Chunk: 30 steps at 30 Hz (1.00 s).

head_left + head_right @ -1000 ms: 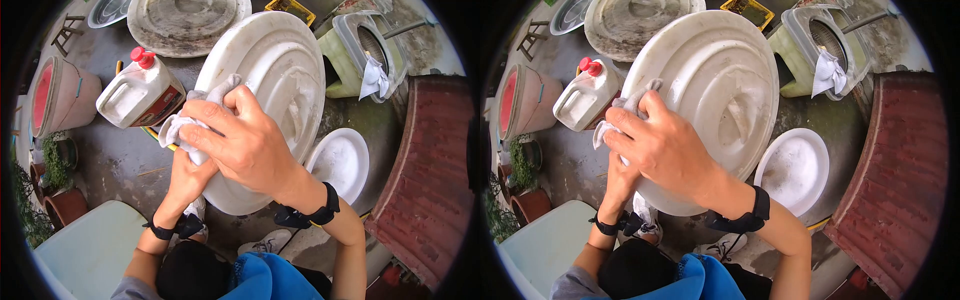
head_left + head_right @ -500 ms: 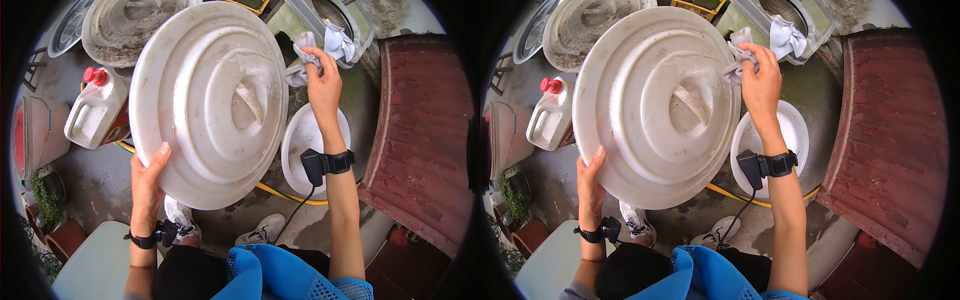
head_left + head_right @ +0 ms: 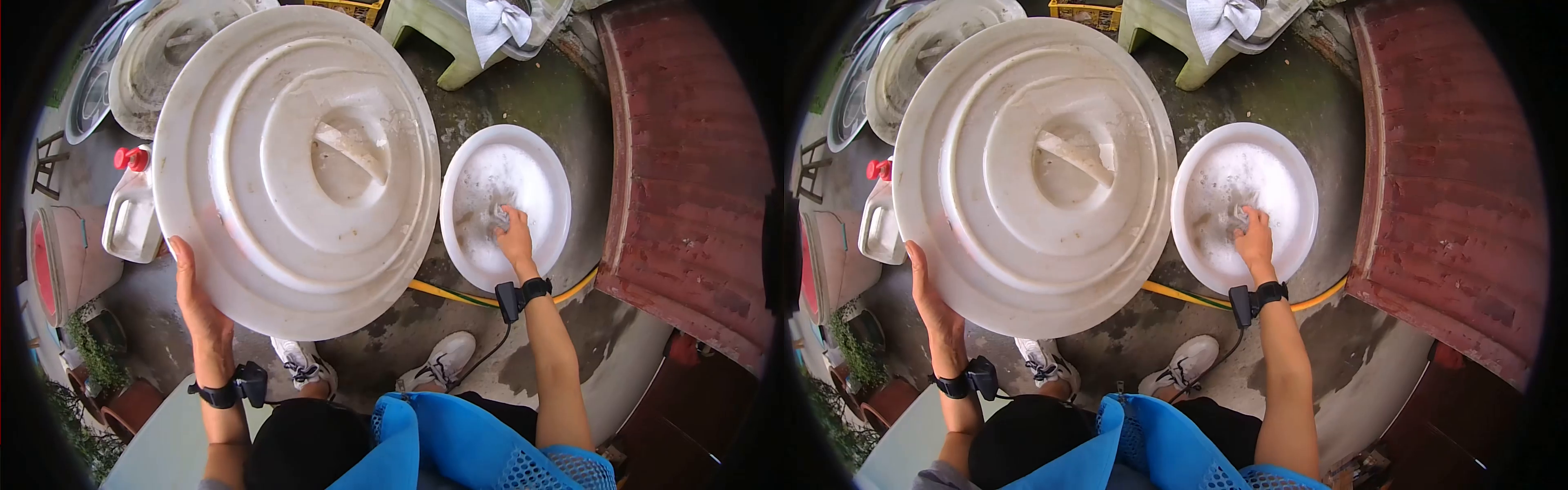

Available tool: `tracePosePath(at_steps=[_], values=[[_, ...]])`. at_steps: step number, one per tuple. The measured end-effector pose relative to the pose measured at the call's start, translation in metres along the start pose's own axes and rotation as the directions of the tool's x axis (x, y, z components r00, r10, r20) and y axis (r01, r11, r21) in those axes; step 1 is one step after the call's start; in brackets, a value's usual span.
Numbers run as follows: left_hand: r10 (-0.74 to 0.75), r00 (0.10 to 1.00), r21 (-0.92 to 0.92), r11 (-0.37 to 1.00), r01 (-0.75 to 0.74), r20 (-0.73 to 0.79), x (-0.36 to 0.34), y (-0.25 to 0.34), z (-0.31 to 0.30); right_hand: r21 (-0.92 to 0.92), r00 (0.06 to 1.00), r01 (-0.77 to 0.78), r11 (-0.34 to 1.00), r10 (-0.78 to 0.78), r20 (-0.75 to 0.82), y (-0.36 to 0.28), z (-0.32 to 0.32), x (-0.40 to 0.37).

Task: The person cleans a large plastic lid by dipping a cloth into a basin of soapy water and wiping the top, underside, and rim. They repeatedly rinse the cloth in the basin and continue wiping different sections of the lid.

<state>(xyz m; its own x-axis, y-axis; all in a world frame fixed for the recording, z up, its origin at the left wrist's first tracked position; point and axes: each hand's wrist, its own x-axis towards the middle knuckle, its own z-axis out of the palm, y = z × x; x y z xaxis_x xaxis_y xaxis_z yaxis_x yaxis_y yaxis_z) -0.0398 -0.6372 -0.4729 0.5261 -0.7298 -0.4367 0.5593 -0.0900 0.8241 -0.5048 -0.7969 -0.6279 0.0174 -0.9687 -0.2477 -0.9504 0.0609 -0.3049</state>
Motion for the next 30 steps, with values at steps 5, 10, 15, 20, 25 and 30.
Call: tracePosePath(at_steps=[5,10,15,20,25,30], values=[[0.038,0.998,-0.058,0.997,-0.041,-0.047,-0.007,0.006,-0.009,-0.102,0.98,-0.087,0.991,0.104,0.172,-0.02,0.003,-0.012],[0.071,0.997,-0.128,0.989,-0.073,-0.024,-0.008,0.007,-0.013,0.188,0.987,-0.137,0.973,0.118,0.112,-0.067,-0.025,-0.014],[0.083,0.995,-0.104,0.991,-0.089,-0.056,-0.003,0.003,-0.01,0.537,0.969,0.247,0.807,-0.203,-0.14,-0.147,-0.033,-0.024],[0.055,0.995,-0.067,0.996,-0.061,-0.089,-0.003,0.006,-0.005,0.601,0.906,0.322,0.731,-0.423,0.029,-0.215,-0.006,-0.053],[0.022,0.989,-0.038,0.999,-0.028,-0.149,-0.001,0.005,-0.009,0.342,0.794,0.576,0.742,-0.608,-0.016,-0.224,0.028,-0.054],[0.01,0.993,-0.04,0.999,-0.015,-0.121,0.003,-0.005,-0.012,0.265,0.814,0.58,0.77,-0.556,-0.167,-0.229,0.036,0.019]])
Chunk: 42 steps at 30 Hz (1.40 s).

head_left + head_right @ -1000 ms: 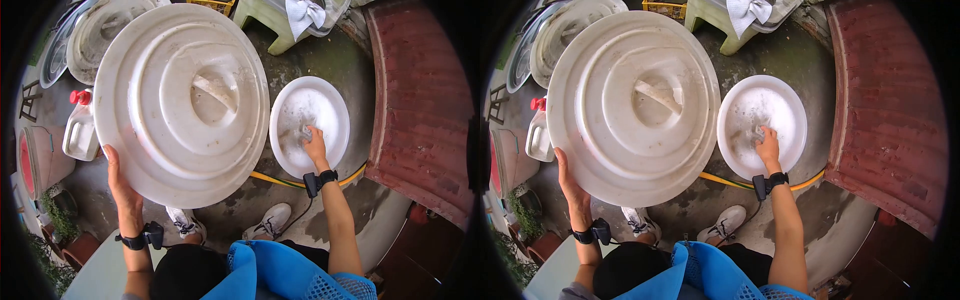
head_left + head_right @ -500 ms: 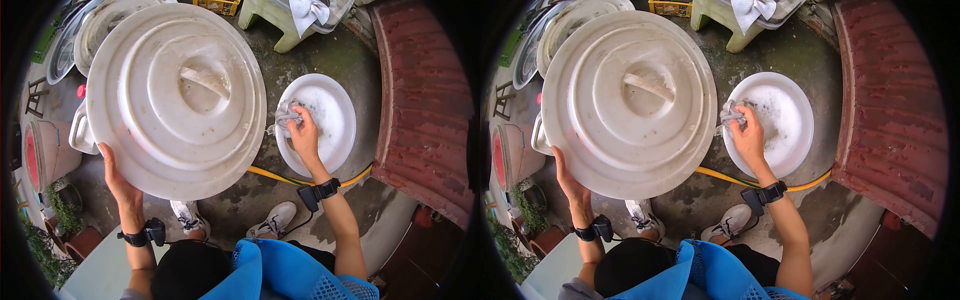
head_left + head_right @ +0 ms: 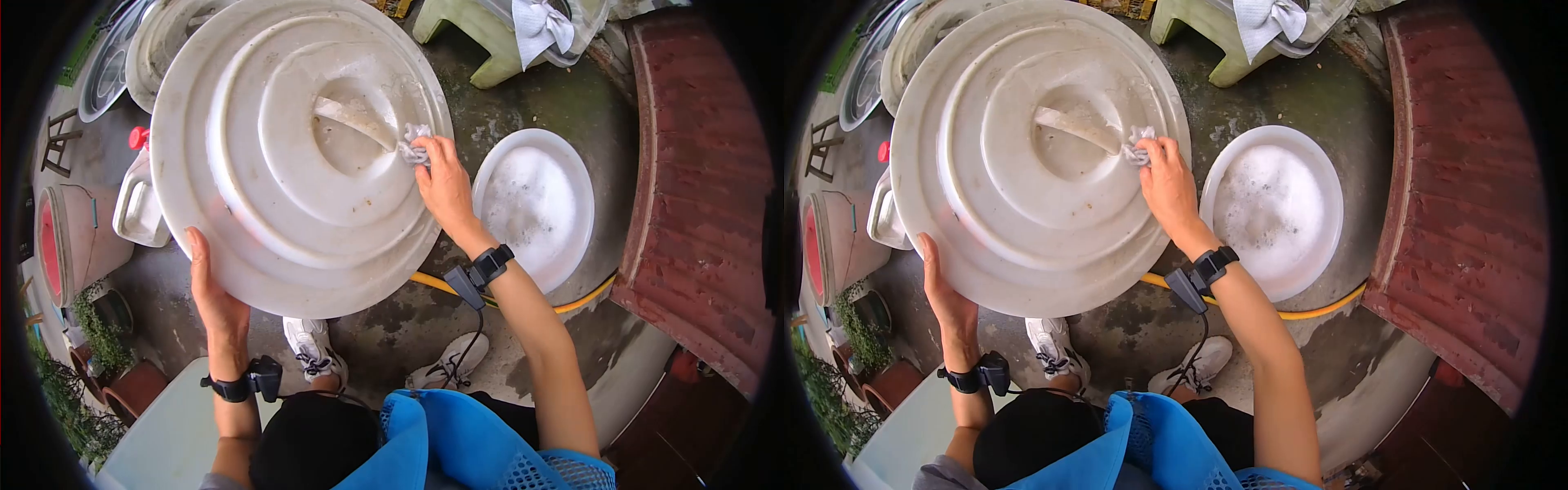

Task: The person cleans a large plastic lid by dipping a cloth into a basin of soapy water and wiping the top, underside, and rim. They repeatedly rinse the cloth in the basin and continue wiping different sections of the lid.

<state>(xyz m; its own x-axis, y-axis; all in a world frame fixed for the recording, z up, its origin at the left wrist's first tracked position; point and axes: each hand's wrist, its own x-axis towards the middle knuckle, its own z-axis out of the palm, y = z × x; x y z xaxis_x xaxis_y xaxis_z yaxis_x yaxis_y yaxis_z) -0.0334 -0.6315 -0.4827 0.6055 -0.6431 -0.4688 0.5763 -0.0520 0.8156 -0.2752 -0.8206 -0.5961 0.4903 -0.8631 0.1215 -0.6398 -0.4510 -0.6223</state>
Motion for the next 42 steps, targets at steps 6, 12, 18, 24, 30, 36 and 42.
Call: tracePosePath(at_steps=[6,12,18,24,30,36,42], values=[[0.019,1.0,0.039,0.999,-0.018,-0.023,0.003,-0.002,0.007,-0.013,0.941,-0.338,0.941,0.337,-0.021,0.021,0.018,0.056],[-0.004,0.997,-0.049,0.999,0.0,-0.071,0.008,-0.003,0.005,0.203,0.951,-0.201,0.958,0.142,0.274,-0.028,-0.012,-0.005],[-0.002,0.998,-0.045,0.999,-0.001,-0.07,0.006,-0.001,0.009,0.243,0.916,0.071,0.967,-0.16,0.367,-0.042,-0.029,-0.051],[-0.006,0.998,-0.034,0.999,0.004,-0.058,0.005,-0.004,0.003,-0.047,0.962,-0.231,0.972,0.235,0.14,0.008,-0.005,-0.014],[-0.019,0.998,-0.042,0.999,0.017,-0.051,0.003,-0.006,0.003,-0.252,0.934,-0.352,0.901,0.355,-0.037,0.025,0.013,0.023],[0.014,0.994,-0.04,0.999,-0.019,-0.107,0.005,-0.005,0.009,-0.066,0.921,-0.246,0.967,0.254,0.295,0.003,-0.012,-0.01],[0.018,0.997,-0.056,0.998,-0.022,-0.075,0.005,-0.004,0.011,0.137,0.86,-0.173,0.975,0.082,0.503,-0.044,-0.041,-0.047]])
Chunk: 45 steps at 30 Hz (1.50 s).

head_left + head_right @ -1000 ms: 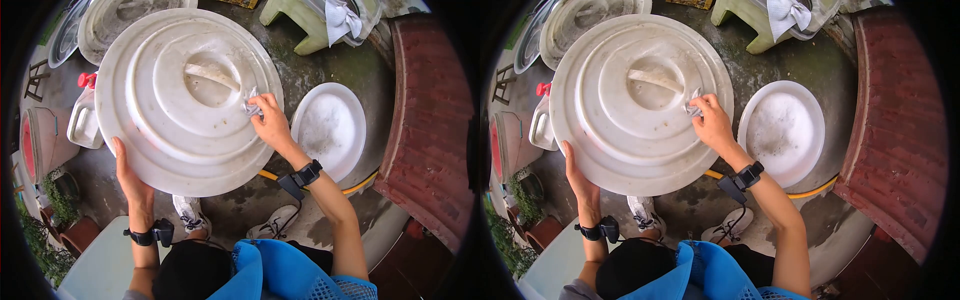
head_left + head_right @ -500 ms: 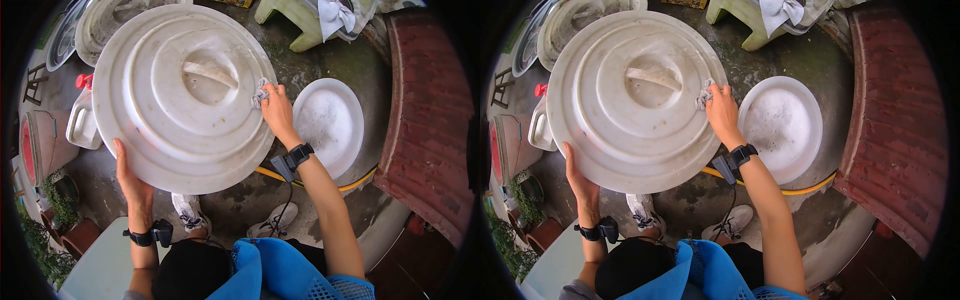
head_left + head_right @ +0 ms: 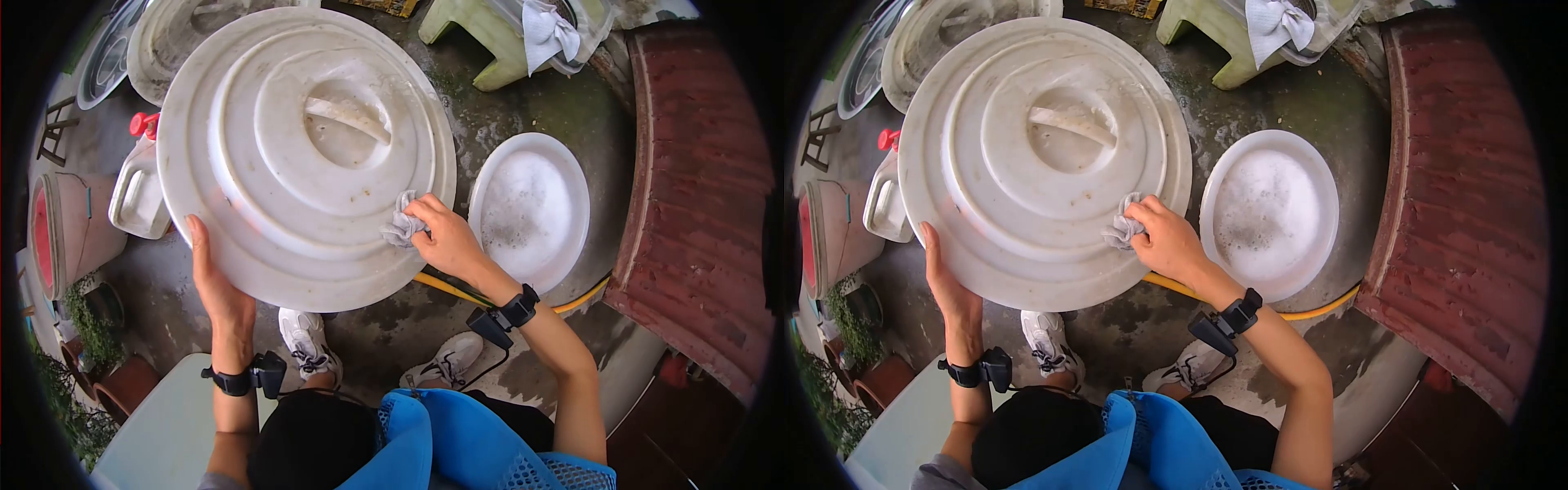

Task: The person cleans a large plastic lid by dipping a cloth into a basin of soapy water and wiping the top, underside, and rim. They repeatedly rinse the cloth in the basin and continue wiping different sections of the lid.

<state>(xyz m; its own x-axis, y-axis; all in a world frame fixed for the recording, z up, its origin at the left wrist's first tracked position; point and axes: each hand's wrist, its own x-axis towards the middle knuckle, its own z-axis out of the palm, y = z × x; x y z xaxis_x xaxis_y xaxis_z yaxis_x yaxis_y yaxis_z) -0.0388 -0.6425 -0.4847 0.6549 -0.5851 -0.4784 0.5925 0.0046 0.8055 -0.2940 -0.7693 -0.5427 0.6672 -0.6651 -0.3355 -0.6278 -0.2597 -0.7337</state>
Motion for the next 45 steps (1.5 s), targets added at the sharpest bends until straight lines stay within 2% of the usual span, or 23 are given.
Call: tracePosePath(at_steps=[2,4,5,7,8,10,13,16,20,22,23,24,25,26,27,28,29,31,34,35,38,42,45], values=[[-0.008,1.0,-0.03,1.0,0.009,0.016,0.0,0.001,-0.003,0.036,1.0,-0.024,0.999,0.024,0.001,-0.005,-0.007,-0.011],[0.008,1.0,-0.072,0.997,-0.008,-0.005,0.001,0.002,-0.002,0.057,0.977,-0.147,0.987,0.155,-0.148,-0.007,-0.017,-0.021],[0.006,1.0,-0.073,0.997,-0.006,0.001,0.002,0.003,-0.005,0.056,0.976,-0.15,0.987,0.157,-0.153,-0.002,-0.022,-0.026],[0.06,0.991,-0.125,0.991,-0.045,0.116,0.004,0.006,-0.018,0.059,0.907,-0.174,0.983,0.183,-0.379,0.015,-0.03,-0.038],[0.056,0.991,-0.123,0.992,-0.041,0.125,0.004,0.009,-0.022,0.062,0.903,-0.179,0.982,0.189,-0.386,0.027,-0.034,-0.042],[0.125,0.99,-0.128,0.985,-0.117,0.06,0.001,0.016,-0.028,-0.012,0.781,-0.234,0.972,0.181,-0.597,0.053,-0.042,-0.049],[0.176,0.984,-0.153,0.973,-0.172,0.014,0.004,0.023,-0.041,0.047,0.678,-0.383,0.923,0.315,-0.664,0.082,-0.053,-0.055],[0.223,0.974,-0.154,0.961,-0.228,-0.048,0.006,0.028,-0.046,0.007,0.723,-0.511,0.86,0.434,-0.538,0.116,-0.056,-0.061],[0.204,0.977,-0.232,0.949,-0.212,-0.059,0.013,0.033,-0.061,-0.082,0.748,-0.606,0.792,0.532,-0.397,0.089,-0.063,-0.057],[0.205,0.971,-0.246,0.942,-0.23,-0.123,0.013,0.035,-0.058,0.039,0.843,-0.387,0.921,0.371,-0.39,0.079,-0.068,-0.049],[0.207,0.974,-0.262,0.938,-0.225,-0.094,0.015,0.035,-0.061,0.041,0.84,-0.39,0.92,0.373,-0.395,0.067,-0.075,-0.045],[0.205,0.975,-0.264,0.939,-0.22,-0.087,0.018,0.035,-0.063,0.422,0.87,-0.226,0.878,0.377,-0.317,0.047,-0.085,-0.039],[0.205,0.978,-0.287,0.935,-0.207,-0.036,0.02,0.035,-0.064,0.74,0.904,-0.051,0.671,0.346,-0.251,0.029,-0.095,-0.035],[0.205,0.979,-0.31,0.932,-0.191,0.015,0.023,0.035,-0.065,0.739,0.899,-0.05,0.672,0.352,-0.259,0.012,-0.105,-0.032],[0.2,0.979,-0.31,0.933,-0.182,0.027,0.029,0.036,-0.065,0.855,0.909,0.062,0.516,0.325,-0.261,-0.004,-0.116,-0.03],[0.197,0.967,-0.346,0.929,-0.131,0.161,0.036,0.038,-0.065,0.928,0.915,0.168,0.333,0.297,-0.272,-0.012,-0.124,-0.031],[0.196,0.936,-0.376,0.923,-0.076,0.292,0.039,0.038,-0.062,0.926,0.909,0.174,0.335,0.306,-0.282,-0.011,-0.131,-0.035],[0.187,0.934,-0.373,0.926,-0.064,0.304,0.045,0.038,-0.046,0.958,0.913,0.226,0.175,0.304,-0.271,-0.005,-0.149,-0.05],[0.177,0.908,-0.351,0.936,-0.036,0.38,0.048,0.037,-0.012,0.941,0.872,0.32,0.113,0.352,-0.339,0.005,-0.165,-0.081],[0.178,0.882,-0.332,0.943,-0.026,0.437,0.044,0.034,0.001,0.942,0.906,0.331,0.054,0.26,-0.334,0.008,-0.171,-0.093],[0.164,0.915,-0.227,0.97,-0.083,0.368,0.031,0.022,0.053,0.92,0.875,0.393,-0.013,0.315,-0.369,0.017,-0.187,-0.129],[0.061,0.858,-0.189,0.981,0.042,0.51,0.009,-0.004,0.12,0.852,0.727,0.515,0.097,0.477,-0.494,0.034,-0.21,-0.191],[-0.115,0.739,-0.106,0.964,0.246,0.664,-0.012,-0.032,0.161,0.8,0.647,0.571,0.181,0.501,-0.575,0.036,-0.241,-0.242]])
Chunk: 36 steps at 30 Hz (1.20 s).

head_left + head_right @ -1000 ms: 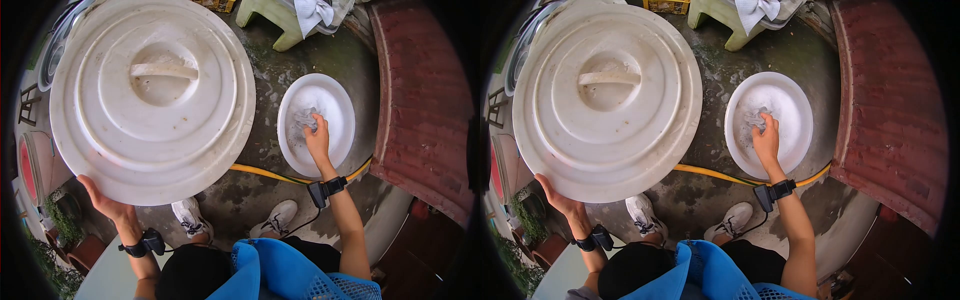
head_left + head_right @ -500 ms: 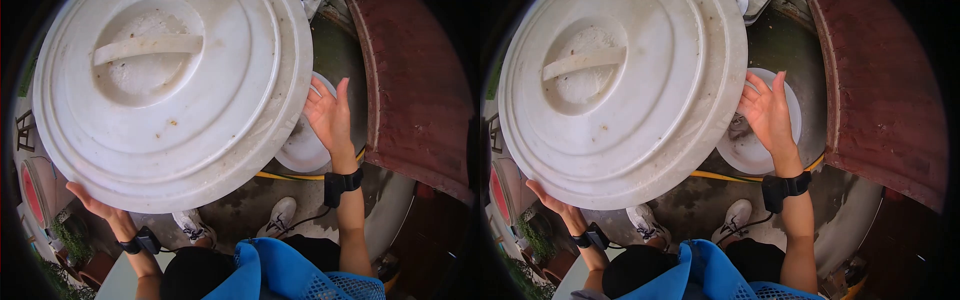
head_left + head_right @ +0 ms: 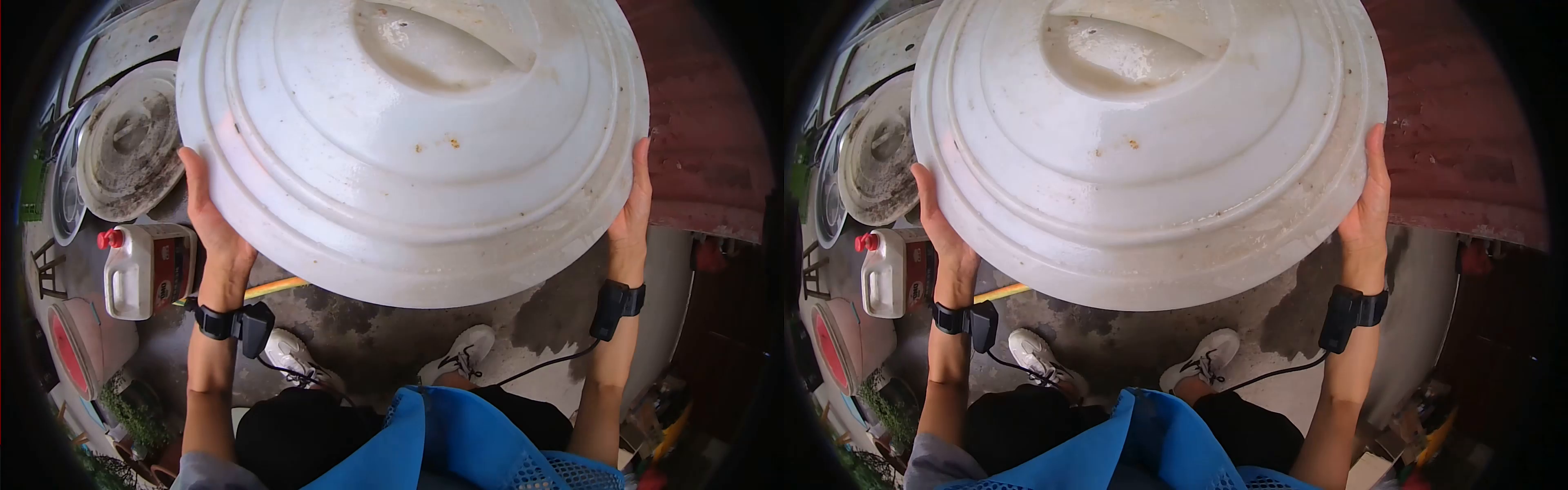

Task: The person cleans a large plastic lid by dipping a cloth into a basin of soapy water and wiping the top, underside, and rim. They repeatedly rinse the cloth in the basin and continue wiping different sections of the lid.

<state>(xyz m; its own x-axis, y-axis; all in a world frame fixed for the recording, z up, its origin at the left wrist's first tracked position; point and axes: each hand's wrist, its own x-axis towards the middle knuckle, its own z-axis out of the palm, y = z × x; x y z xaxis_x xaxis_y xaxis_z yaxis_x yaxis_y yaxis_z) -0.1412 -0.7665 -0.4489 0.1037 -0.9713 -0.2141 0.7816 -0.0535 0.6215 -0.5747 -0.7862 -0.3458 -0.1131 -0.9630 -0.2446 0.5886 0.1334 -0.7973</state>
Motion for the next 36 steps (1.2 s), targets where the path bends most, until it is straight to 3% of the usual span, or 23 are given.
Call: tracePosePath(at_steps=[2,9,13,14,16,17,19,20,21,22,23,24,28,30,32,34,36], values=[[-0.109,0.989,-0.073,0.991,0.116,0.101,0.005,-0.026,0.026,-0.02,0.999,0.049,0.999,-0.049,-0.006,-0.037,-0.01,-0.005],[-0.42,0.894,0.348,0.871,0.347,0.16,0.018,-0.1,0.084,-0.185,0.981,0.175,0.967,-0.187,-0.054,-0.134,-0.044,-0.019],[-0.561,0.808,0.428,0.785,0.449,0.181,0.034,-0.146,0.091,-0.269,0.961,0.223,0.937,-0.258,-0.101,-0.144,-0.06,-0.019],[-0.558,0.814,0.425,0.784,0.452,0.164,0.042,-0.159,0.084,-0.265,0.966,0.207,0.942,-0.24,-0.097,-0.14,-0.063,-0.019],[-0.72,0.691,0.449,0.64,0.623,0.068,0.058,-0.183,0.067,-0.352,0.934,0.239,0.905,-0.314,-0.171,-0.128,-0.063,-0.017],[-0.714,0.698,0.452,0.642,0.62,0.055,0.059,-0.193,0.063,-0.34,0.938,0.235,0.911,-0.304,-0.165,-0.12,-0.059,-0.017],[-0.644,0.753,0.674,0.497,0.547,-0.137,0.057,-0.213,0.059,-0.373,0.891,0.247,0.894,-0.361,-0.274,-0.102,-0.054,-0.021],[-0.529,0.831,0.749,0.477,0.46,-0.173,0.055,-0.221,0.057,-0.37,0.893,0.241,0.897,-0.354,-0.278,-0.096,-0.058,-0.023],[-0.535,0.825,0.745,0.473,0.47,-0.182,0.055,-0.228,0.045,-0.453,0.856,0.264,0.852,-0.423,-0.297,-0.09,-0.062,-0.026],[-0.335,0.938,0.94,0.28,0.196,-0.095,0.056,-0.238,0.031,-0.537,0.813,0.281,0.796,-0.494,-0.307,-0.085,-0.066,-0.029],[-0.159,0.985,0.998,0.005,-0.067,0.067,0.056,-0.245,0.022,-0.546,0.816,0.27,0.793,-0.49,-0.307,-0.079,-0.067,-0.033],[-0.064,0.996,0.995,-0.073,-0.066,0.061,0.056,-0.252,0.015,-0.571,0.783,0.284,0.771,-0.53,-0.326,-0.072,-0.066,-0.037],[-0.077,0.992,0.982,-0.153,-0.112,0.101,0.049,-0.279,0.004,-0.59,0.732,0.282,0.756,-0.567,-0.377,-0.06,-0.064,-0.055],[-0.114,0.964,0.831,-0.49,-0.264,0.24,0.048,-0.293,0.011,-0.661,0.683,0.272,0.699,-0.624,-0.38,-0.048,-0.052,-0.061],[-0.163,0.956,0.785,-0.545,-0.294,0.245,0.049,-0.302,0.015,-0.741,0.582,0.227,0.632,-0.698,-0.417,-0.041,-0.049,-0.069],[-0.225,0.943,0.73,-0.597,-0.333,0.246,0.049,-0.308,0.013,-0.765,0.56,0.196,0.613,-0.711,-0.426,-0.034,-0.041,-0.082],[-0.396,0.905,0.709,-0.594,-0.381,0.154,0.055,-0.313,0.009,-0.786,0.534,0.171,0.594,-0.726,-0.433,-0.034,-0.043,-0.098]])
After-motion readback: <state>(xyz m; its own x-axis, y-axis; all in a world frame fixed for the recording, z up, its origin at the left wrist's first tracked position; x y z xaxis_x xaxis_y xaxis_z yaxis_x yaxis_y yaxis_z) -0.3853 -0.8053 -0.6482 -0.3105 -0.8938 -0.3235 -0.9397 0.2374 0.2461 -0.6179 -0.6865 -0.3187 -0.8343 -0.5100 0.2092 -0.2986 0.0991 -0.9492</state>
